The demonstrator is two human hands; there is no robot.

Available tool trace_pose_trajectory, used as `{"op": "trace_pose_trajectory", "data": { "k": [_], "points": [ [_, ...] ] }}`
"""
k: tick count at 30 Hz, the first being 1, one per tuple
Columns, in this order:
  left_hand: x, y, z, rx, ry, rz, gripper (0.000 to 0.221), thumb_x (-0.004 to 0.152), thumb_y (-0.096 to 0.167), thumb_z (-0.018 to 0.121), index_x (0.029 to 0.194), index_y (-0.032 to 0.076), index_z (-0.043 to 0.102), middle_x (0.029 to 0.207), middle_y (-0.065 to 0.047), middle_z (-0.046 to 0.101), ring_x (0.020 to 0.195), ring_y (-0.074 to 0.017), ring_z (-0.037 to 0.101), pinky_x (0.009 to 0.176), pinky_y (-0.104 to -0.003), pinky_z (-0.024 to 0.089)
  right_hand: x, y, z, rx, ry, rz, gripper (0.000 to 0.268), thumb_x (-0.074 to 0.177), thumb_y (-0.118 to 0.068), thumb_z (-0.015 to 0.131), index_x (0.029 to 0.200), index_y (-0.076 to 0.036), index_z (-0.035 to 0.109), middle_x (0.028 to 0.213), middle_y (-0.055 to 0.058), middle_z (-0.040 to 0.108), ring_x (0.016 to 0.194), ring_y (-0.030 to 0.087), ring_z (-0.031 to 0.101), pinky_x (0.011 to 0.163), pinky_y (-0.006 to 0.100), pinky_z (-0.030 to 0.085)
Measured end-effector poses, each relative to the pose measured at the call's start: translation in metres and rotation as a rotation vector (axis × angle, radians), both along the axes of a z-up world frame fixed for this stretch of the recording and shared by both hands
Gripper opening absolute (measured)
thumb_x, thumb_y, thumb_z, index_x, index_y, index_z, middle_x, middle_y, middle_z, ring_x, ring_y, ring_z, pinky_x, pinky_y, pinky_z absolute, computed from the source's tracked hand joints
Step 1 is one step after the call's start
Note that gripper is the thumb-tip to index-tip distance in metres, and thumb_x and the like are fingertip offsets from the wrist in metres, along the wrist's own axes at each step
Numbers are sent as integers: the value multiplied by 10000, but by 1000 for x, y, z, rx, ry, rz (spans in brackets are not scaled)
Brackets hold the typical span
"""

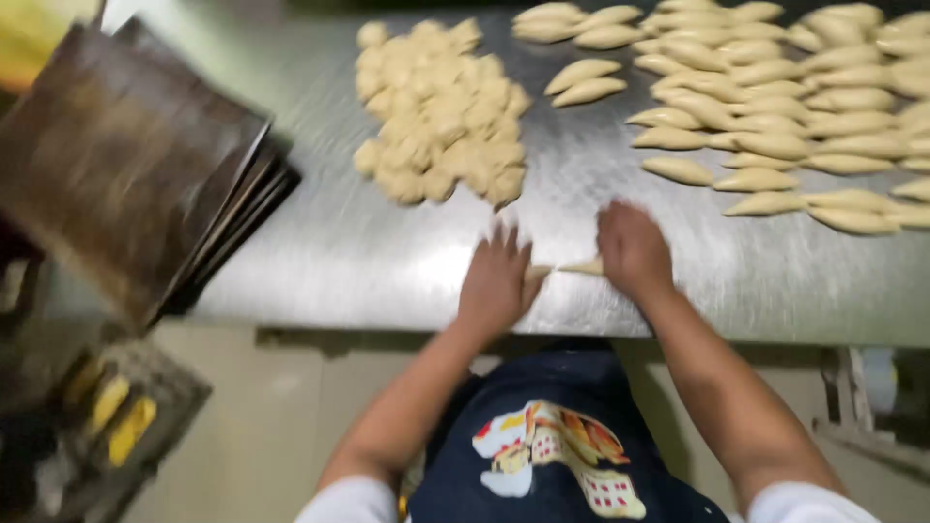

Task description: Shaping small portions of dough into pointed rolls on a metal workbench

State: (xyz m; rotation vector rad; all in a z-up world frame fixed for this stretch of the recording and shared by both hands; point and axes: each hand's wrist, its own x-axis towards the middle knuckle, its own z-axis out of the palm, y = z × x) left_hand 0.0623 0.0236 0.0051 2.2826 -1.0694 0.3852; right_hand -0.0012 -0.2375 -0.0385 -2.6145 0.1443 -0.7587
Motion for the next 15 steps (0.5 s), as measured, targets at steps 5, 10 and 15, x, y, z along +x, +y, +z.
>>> {"op": "trace_pose_trajectory", "data": {
  "k": [5, 10, 15],
  "points": [
    [-42, 36, -30, -195, 411, 19, 424, 966, 370, 656, 1296, 104, 636, 1066, -87, 668, 1032, -352, 678, 889, -463, 534, -113, 46, 55, -177, 108, 353, 437, 1011, -482, 519, 1362, -228, 579, 1430, 90, 615, 1350, 401, 558, 1099, 586, 420],
    [-24, -27, 28, -730, 1339, 28, 789, 1077, 393, 472, 1634, 69, 17, 1526, -259, 251, 1407, -424, 272, 1167, -574, 265, -26, 14, 53, 521, 272, -68, 419, 987, -372, 648, 1319, -156, 512, 1025, 84, 616, 883, 256, 679, 752, 391, 616],
    [-13, -82, 83, -923, 1366, -353, 903, 1079, 485, 481, 1665, 111, -95, 1726, -221, 10, 1557, -470, 114, 1226, -596, 212, 94, -39, 97, 1173, 592, 308, 831, 754, -228, 939, 1415, -24, 480, 898, 160, 651, 662, 230, 669, 483, 320, 597]
  ]
}}
